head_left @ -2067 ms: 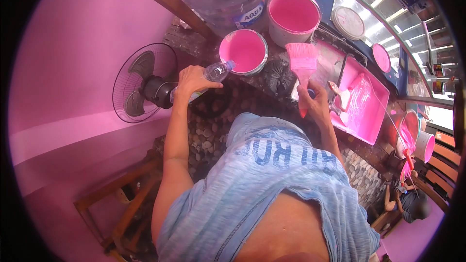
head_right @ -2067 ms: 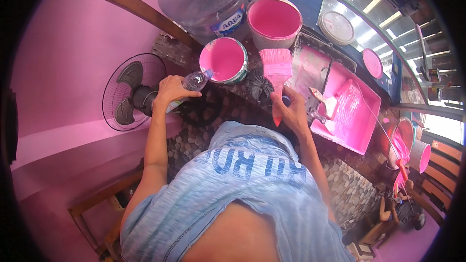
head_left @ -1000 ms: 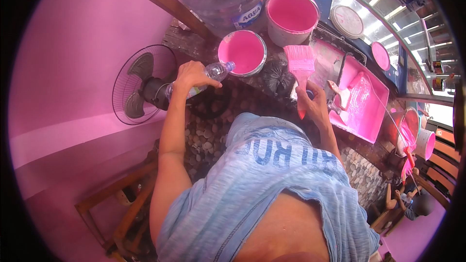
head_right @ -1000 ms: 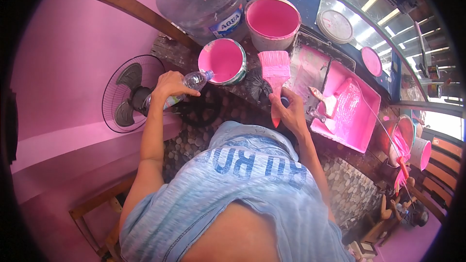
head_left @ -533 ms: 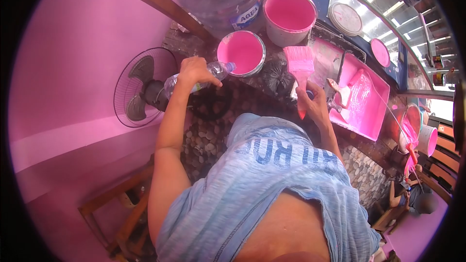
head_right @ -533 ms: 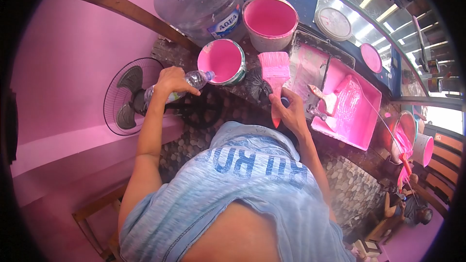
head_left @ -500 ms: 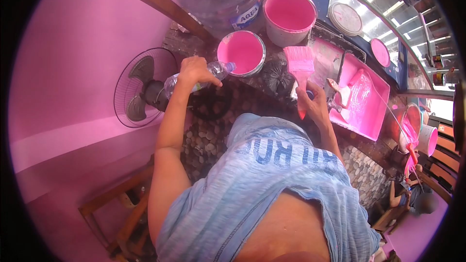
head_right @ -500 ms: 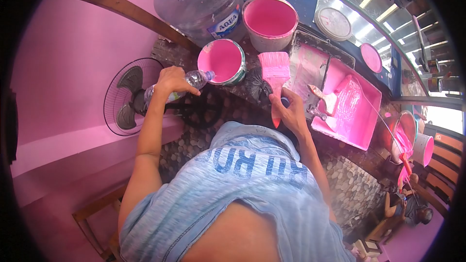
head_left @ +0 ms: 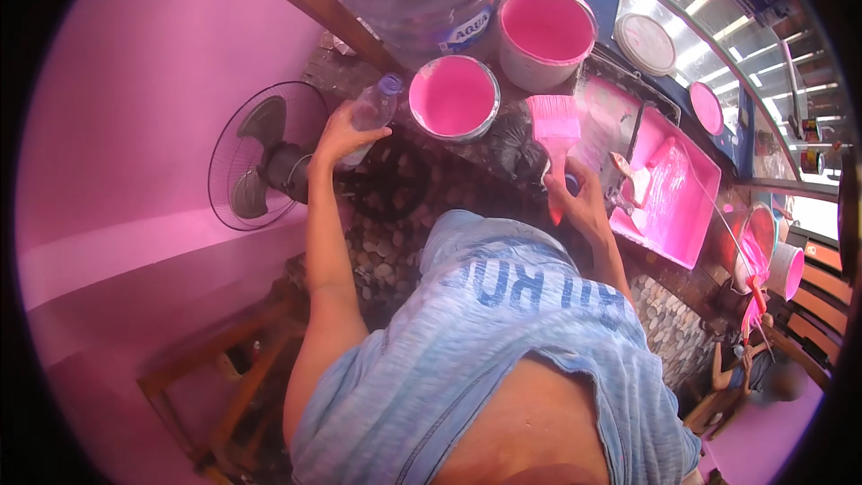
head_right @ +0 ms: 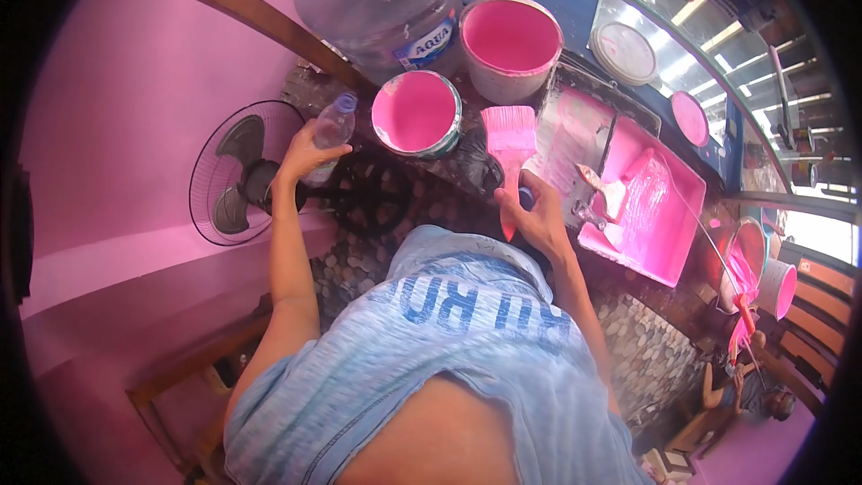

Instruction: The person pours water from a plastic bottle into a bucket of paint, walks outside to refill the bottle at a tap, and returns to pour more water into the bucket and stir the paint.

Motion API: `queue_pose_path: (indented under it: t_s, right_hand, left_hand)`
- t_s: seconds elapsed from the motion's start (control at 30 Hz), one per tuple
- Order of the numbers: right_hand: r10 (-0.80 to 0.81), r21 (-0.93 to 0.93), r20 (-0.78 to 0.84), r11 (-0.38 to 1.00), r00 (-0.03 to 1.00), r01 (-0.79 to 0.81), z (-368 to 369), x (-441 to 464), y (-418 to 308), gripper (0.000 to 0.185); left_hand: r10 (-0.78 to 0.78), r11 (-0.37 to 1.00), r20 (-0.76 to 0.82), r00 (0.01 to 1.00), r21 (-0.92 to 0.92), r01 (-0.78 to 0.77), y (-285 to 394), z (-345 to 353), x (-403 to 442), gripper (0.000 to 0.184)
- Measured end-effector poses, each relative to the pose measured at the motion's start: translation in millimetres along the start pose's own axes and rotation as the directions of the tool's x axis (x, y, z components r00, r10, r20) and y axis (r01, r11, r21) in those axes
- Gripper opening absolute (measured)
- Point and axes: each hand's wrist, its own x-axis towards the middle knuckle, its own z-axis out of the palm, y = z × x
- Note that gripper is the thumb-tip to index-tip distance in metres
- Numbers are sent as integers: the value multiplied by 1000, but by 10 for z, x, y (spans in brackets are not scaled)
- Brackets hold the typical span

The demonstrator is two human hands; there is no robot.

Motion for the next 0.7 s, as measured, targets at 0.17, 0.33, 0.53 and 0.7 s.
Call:
queue_pose_path:
  t_s: [0.17, 0.33, 0.53, 0.7]
  right_hand:
    - [66, 39, 62, 997, 996, -69, 76, 50, -153, 35]
    - [191, -9, 108, 982, 976, -191, 114, 151, -255, 36]
    - [127, -259, 155, 962, 980, -83, 97, 472, -501, 35]
    - [26, -606, 298, 778, 954, 168, 194, 980, -750, 27]
  left_hand:
    - [79, 953, -377, 923, -242, -180, -699, 279, 280, 58]
    - [-136, 896, -596, 791, -415, -159, -963, 520, 784, 63]
    - [-206, 961, -680, 704, -277, 14, -1126, 894, 1080, 72]
    - [-169, 951, -714, 679, -300, -79, -1304, 994, 1214, 80]
